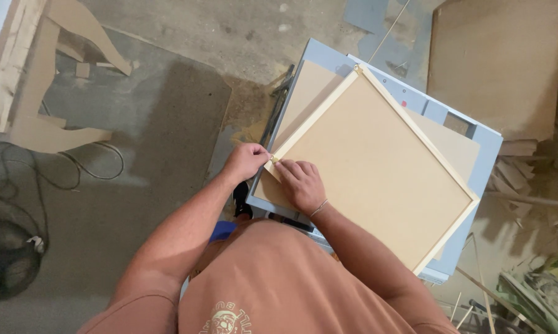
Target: Assembling wooden frames by attaching hardware components like metal clips.
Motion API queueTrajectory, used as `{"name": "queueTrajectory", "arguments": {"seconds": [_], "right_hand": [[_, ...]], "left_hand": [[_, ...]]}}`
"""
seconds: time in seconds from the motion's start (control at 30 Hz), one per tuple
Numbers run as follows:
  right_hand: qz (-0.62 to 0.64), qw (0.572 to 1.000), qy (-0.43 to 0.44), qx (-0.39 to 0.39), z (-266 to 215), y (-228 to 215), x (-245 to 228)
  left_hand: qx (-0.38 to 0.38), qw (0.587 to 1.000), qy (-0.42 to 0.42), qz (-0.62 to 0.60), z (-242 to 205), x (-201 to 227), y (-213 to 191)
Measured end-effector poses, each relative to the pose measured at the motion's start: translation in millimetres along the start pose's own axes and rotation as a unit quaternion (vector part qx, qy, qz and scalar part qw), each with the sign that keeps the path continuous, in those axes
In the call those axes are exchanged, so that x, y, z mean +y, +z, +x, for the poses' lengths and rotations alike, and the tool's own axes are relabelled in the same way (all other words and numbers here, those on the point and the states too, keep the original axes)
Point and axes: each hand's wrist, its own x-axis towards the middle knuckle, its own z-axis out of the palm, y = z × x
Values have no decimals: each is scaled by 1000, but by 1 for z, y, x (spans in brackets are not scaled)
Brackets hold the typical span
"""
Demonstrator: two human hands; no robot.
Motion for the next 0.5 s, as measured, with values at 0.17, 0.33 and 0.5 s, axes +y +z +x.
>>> {"name": "queueTrajectory", "arguments": {"seconds": [0.17,0.33,0.5], "right_hand": [[-9,1000,-6,-10,2,-3,0],[-14,1000,-1,-13,1,-2,-1],[-12,1000,3,-12,1,-2,-1]], "left_hand": [[-7,1000,-5,7,-7,6,-4],[2,1000,5,0,-8,6,-3],[3,1000,6,6,-5,0,1]]}}
